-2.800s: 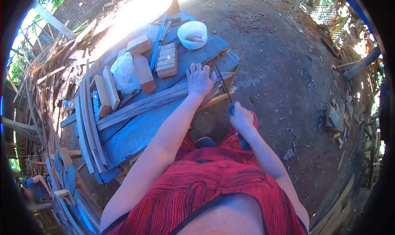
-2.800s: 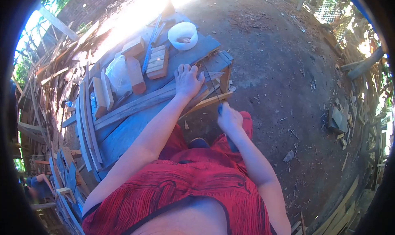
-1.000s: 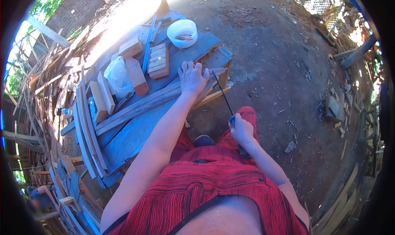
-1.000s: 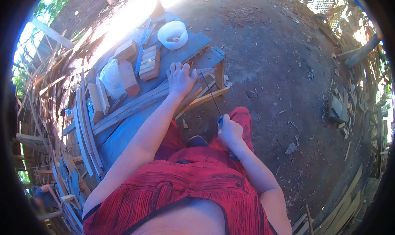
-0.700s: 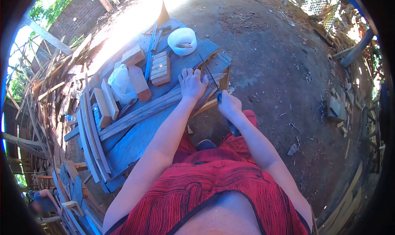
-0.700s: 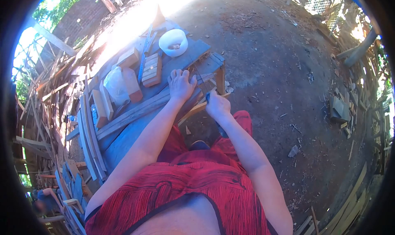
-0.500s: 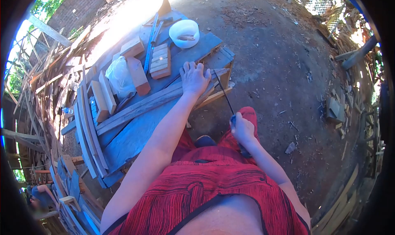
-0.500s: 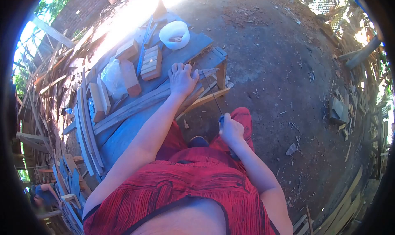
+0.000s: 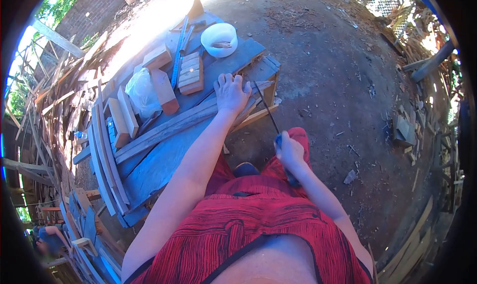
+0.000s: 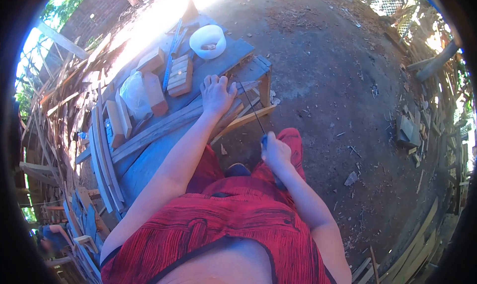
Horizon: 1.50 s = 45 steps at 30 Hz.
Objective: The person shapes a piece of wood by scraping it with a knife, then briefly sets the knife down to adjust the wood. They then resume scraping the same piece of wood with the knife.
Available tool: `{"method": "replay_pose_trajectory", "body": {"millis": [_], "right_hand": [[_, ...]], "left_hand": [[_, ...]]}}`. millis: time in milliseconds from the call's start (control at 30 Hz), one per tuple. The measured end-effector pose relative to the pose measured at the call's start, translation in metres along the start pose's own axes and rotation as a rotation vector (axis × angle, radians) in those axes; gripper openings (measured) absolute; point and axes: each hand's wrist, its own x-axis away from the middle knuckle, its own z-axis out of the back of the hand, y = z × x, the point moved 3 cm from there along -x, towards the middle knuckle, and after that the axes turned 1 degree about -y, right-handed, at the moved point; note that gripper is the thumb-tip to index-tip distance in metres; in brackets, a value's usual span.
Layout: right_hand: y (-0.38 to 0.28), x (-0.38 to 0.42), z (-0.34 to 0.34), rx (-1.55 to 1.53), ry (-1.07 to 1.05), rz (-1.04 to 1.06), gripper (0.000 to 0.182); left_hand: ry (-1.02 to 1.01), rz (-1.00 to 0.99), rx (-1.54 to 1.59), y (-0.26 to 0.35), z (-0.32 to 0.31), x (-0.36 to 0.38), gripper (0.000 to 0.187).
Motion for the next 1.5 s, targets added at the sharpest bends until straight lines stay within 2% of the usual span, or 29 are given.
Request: {"method": "replay_pose_trajectory", "body": {"millis": [100, 200, 267, 367, 500, 567, 667, 867, 1000, 1133, 1200, 1500], "right_hand": [[0.008, 0.015, -0.003, -0.018, -0.009, -0.034, 0.028], [-0.010, -0.017, 0.004, -0.025, -0.016, 0.005, 0.026], [-0.025, -0.047, 0.004, -0.006, 0.085, 0.051, 0.024], [-0.034, -0.070, 0.005, -0.003, 0.119, 0.079, 0.023], [-0.010, -0.032, -0.001, 0.014, 0.102, 0.078, 0.024], [0.002, -0.001, -0.001, -0.003, 0.002, 0.010, 0.024], [0.007, 0.010, -0.002, 0.005, -0.022, -0.003, 0.025], [-0.025, -0.070, -0.001, 0.020, 0.139, 0.111, 0.026], [-0.028, -0.056, 0.007, 0.043, 0.105, 0.076, 0.027], [0.002, 0.010, -0.001, 0.001, 0.031, 0.019, 0.026], [0.010, 0.017, -0.005, -0.007, -0.002, -0.023, 0.025], [-0.020, -0.065, -0.004, 0.014, 0.162, 0.104, 0.030]], "left_hand": [[-0.010, -0.004, -0.012, 0.002, 0.001, 0.000, 0.030], [-0.002, -0.016, -0.020, 0.003, 0.001, -0.001, 0.030], [0.011, -0.023, -0.021, 0.001, 0.001, 0.000, 0.030], [0.027, -0.028, -0.017, 0.001, 0.002, 0.000, 0.031], [-0.001, -0.002, -0.010, 0.002, 0.001, 0.000, 0.031], [-0.005, 0.014, 0.000, 0.000, 0.002, 0.000, 0.031], [-0.017, 0.004, -0.002, 0.002, 0.001, 0.001, 0.031], [0.020, -0.026, -0.026, 0.002, 0.003, 0.000, 0.030], [0.002, -0.012, -0.021, 0.003, 0.003, 0.000, 0.030], [-0.001, 0.010, 0.003, 0.001, 0.000, 0.000, 0.030], [-0.016, 0.009, -0.007, 0.001, 0.000, -0.001, 0.030], [0.019, -0.036, -0.030, 0.003, 0.004, 0.000, 0.031]]}}
